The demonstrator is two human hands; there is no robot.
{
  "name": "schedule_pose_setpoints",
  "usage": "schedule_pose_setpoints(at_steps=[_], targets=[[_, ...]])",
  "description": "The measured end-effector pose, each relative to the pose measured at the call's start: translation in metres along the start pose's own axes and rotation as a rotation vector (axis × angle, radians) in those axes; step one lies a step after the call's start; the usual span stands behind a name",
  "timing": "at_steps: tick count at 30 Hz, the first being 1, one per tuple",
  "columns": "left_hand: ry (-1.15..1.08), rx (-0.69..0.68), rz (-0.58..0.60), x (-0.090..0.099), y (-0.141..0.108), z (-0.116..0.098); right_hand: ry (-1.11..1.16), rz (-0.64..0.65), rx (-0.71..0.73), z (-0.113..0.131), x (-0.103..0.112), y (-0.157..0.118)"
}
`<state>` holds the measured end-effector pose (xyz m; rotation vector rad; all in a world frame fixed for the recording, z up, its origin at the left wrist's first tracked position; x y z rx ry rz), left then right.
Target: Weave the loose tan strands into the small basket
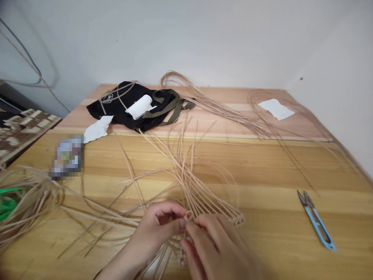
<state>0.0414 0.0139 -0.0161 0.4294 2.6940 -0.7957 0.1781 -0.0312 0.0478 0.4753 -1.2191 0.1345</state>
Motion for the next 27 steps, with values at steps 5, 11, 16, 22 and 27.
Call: schedule_pose_setpoints(at_steps=[5,11,16,22,27], targets=[[-0.065,0.044,0.031,0.002,0.004,0.008,-0.135,-0.129,-0.042,0.008,-0.022,-0.012],[-0.106,0.07,0.055,0.001,0.002,0.006,-0.171,-0.096,0.0,0.004,-0.03,-0.02],[-0.111,0.055,0.09,0.002,0.001,0.006,-0.221,-0.038,0.07,-0.004,-0.037,-0.028],[-0.171,0.06,0.112,0.0,0.003,0.009,-0.195,-0.017,0.142,-0.005,-0.028,-0.023],[-0.181,0.067,0.134,-0.004,0.003,0.004,-0.216,-0.017,0.199,-0.009,-0.025,-0.023]])
Point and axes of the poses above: each hand's wrist, its own y-axis towards the middle knuckle, its own x-axis out of the back of the hand, z = x × y, the point moved 3 cm from there along y, towards the middle knuckle, and after that the axes turned 2 degrees about -x, right-handed, at the moved point
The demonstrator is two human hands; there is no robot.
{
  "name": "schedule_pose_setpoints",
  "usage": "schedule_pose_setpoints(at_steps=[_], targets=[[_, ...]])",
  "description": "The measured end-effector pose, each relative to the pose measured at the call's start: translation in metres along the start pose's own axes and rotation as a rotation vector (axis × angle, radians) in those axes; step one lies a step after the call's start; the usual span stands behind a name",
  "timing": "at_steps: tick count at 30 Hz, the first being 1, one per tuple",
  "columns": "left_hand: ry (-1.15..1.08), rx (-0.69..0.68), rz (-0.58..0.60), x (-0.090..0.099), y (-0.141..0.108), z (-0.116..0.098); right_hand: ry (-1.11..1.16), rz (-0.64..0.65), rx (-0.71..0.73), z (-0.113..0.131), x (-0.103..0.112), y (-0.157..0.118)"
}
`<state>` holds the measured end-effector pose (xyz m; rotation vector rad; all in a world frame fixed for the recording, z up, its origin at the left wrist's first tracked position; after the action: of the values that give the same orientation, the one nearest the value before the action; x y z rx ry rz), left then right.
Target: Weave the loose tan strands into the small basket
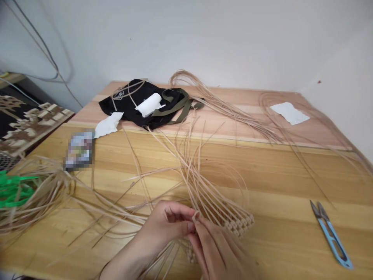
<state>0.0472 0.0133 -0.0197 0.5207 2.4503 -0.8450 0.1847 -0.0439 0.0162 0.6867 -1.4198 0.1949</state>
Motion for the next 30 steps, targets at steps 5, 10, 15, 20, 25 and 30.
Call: schedule_pose_setpoints(at_steps=[5,10,15,20,25,30], targets=[[-0.016,0.009,-0.088,0.003,0.001,0.004,-0.058,0.012,0.148,-0.003,-0.008,-0.01],[-0.032,-0.02,-0.114,0.004,0.001,0.005,-0.024,-0.034,0.119,-0.001,-0.005,-0.005],[0.001,-0.003,-0.058,0.002,0.001,0.002,0.309,-0.045,-0.232,-0.006,0.001,0.008],[0.131,-0.029,-0.032,0.0,-0.001,-0.002,0.727,0.078,-0.538,-0.016,-0.001,0.014],[0.214,-0.036,-0.016,-0.004,-0.004,-0.007,0.849,0.149,-0.648,-0.023,-0.004,0.018],[0.231,-0.025,0.008,-0.004,-0.003,-0.002,0.838,0.17,-0.657,-0.024,-0.005,0.019]])
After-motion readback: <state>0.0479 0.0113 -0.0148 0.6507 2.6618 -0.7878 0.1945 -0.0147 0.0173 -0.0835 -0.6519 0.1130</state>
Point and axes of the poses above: each hand's wrist, its own y-axis towards the middle knuckle, its own x-axis out of the back of the hand, z = x × y, the point moved 3 cm from there along y, towards the middle knuckle, and after that the axes turned 2 degrees about -x, right-handed, at the moved point
